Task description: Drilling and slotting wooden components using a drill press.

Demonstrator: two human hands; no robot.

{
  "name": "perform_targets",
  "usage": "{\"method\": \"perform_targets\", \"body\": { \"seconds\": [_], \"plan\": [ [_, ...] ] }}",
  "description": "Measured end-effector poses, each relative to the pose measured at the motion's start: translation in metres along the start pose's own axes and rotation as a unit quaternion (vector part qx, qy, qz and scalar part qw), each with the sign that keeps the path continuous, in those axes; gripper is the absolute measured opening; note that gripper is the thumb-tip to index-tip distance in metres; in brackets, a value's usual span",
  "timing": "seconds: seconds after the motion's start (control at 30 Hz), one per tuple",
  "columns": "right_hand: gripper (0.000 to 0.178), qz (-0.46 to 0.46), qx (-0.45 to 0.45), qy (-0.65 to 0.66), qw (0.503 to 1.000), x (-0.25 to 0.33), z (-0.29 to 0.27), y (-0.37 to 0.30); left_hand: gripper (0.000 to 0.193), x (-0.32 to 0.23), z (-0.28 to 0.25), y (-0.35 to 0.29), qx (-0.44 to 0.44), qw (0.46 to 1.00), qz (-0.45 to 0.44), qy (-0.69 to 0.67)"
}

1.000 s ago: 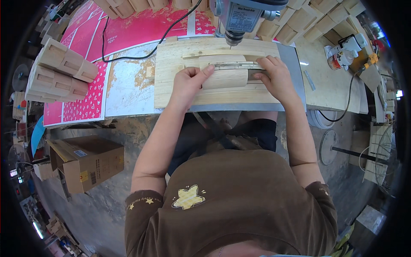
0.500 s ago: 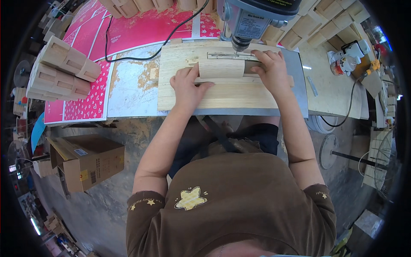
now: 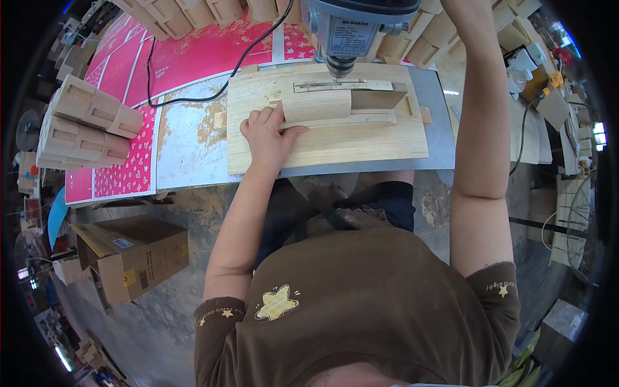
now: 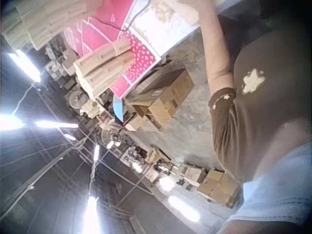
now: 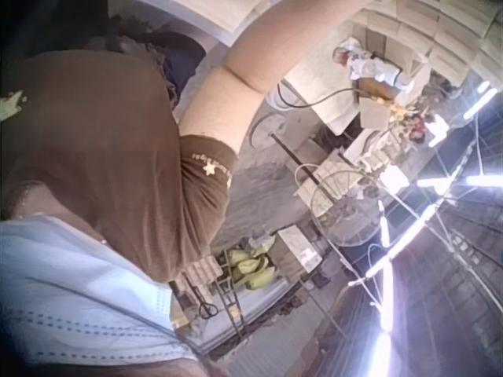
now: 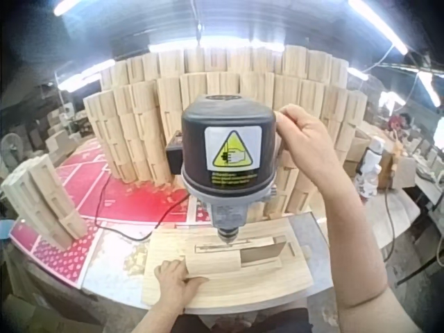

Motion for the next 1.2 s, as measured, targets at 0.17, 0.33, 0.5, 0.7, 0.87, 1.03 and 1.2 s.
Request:
{"method": "perform_targets", "body": {
  "seconds": [0.17, 0.33, 0.5, 0.7, 0.87, 1.03, 1.2],
  "plan": [
    [0.018, -0.063, 0.029, -0.137, 0.988, 0.035, -0.022, -0.067, 0.059, 0.0, -0.002, -0.001, -0.003, 1.0, -0.001, -0.007],
    [0.005, -0.064, -0.003, -0.138, 0.988, 0.012, -0.003, -0.146, 0.059, -0.002, -0.001, -0.001, -0.002, 1.0, -0.002, -0.009],
    [0.007, -0.125, -0.056, -0.119, 0.983, -0.034, 0.032, -0.171, 0.061, 0.001, 0.0, 0.0, -0.004, 1.0, -0.002, -0.015],
    [0.003, -0.188, -0.046, -0.113, 0.975, -0.018, 0.011, -0.154, 0.062, -0.001, 0.001, -0.001, 0.008, 1.0, -0.011, -0.003],
    [0.017, -0.111, -0.078, -0.118, 0.984, 0.019, -0.007, -0.059, 0.062, 0.0, 0.002, -0.003, 0.03, 0.998, -0.025, -0.055],
    [0.027, -0.098, -0.033, -0.118, 0.988, -0.009, 0.013, 0.024, 0.063, -0.028, 0.022, 0.007, 0.041, 0.994, 0.002, -0.106],
    [0.032, -0.084, -0.017, -0.116, 0.99, 0.024, -0.011, -0.02, 0.063, -0.03, 0.025, 0.008, 0.063, 0.988, -0.023, -0.139]
  ]
}}
Point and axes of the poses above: each hand's wrist, its own y-axis towards the middle knuckle, its own z-axis out of the palm, x = y × z, the point moved 2 cm from there along y, towards the middle knuckle, and after that the axes turned 5 degrees about -z, right-handed, at the moved point
